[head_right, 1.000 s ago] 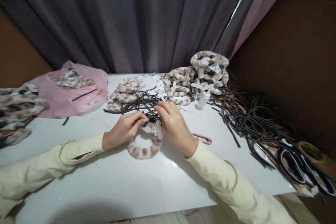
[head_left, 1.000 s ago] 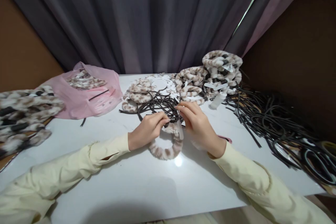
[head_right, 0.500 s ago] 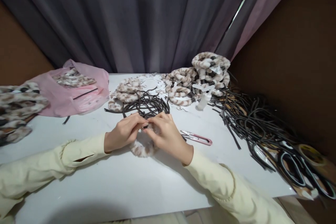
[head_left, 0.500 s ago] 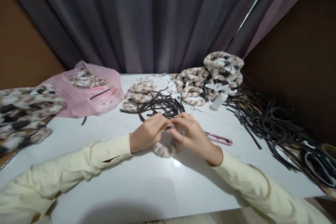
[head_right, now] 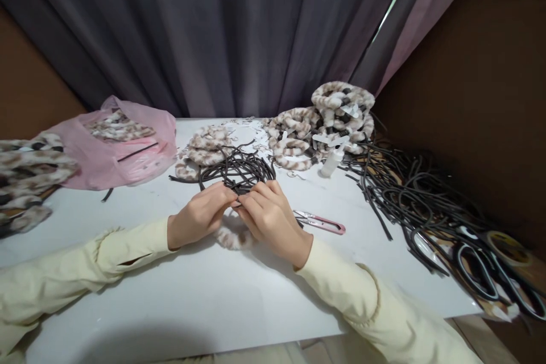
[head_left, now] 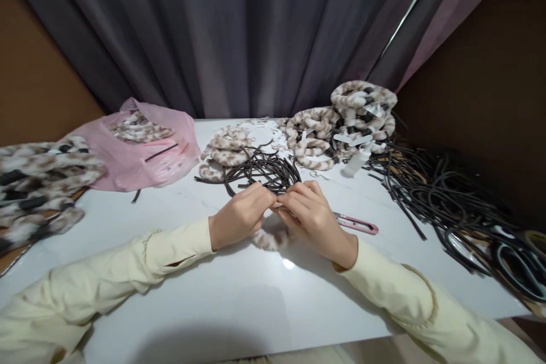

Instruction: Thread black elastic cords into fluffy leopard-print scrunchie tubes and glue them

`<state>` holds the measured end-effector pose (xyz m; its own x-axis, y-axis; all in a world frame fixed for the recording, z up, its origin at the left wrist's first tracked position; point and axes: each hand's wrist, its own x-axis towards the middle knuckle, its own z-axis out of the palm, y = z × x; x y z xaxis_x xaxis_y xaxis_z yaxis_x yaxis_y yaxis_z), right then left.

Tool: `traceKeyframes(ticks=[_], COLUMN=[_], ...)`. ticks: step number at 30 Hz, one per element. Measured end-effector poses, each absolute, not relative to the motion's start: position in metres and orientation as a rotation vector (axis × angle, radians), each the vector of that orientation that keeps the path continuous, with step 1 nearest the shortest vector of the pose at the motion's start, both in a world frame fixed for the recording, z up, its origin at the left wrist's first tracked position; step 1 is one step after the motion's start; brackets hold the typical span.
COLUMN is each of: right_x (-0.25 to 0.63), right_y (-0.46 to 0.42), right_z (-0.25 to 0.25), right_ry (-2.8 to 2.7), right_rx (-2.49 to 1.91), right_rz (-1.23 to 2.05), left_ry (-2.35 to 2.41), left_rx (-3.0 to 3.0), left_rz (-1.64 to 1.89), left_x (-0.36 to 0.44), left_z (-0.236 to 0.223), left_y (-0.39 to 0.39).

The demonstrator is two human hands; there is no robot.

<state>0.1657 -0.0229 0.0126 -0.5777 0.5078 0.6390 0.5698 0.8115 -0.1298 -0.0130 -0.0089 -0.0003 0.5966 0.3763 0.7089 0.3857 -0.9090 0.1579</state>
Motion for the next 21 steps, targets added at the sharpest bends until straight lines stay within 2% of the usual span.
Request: traceKeyframes(ticks=[9, 15, 18, 21], right_x=[0.162, 0.161, 0.159, 0.155], right_y=[-0.023, -0.031, -0.036, -0.036], right_z=[0.010, 0.008, 0.005, 0.002], right_ry=[-2.346, -2.275, -2.353, -2.368], right_rx=[-0.892, -0.834, -0.808, -1.008], right_rz=[-0.392, -0.665, -0.638, -0.506], left_ry=[-0.860, -1.711, -2.080, -2.344], left_rx=[-2.768, -2.840, -2.860, -2.829], left_rz=[-1.372, -1.553, -1.740, -1.916], left_x=[-0.007, -0.004, -0.003, -0.001], left_z=[0.003, 0.010, 0.015, 0.018], left_y=[-0.009, -0.001, 0.002, 0.005])
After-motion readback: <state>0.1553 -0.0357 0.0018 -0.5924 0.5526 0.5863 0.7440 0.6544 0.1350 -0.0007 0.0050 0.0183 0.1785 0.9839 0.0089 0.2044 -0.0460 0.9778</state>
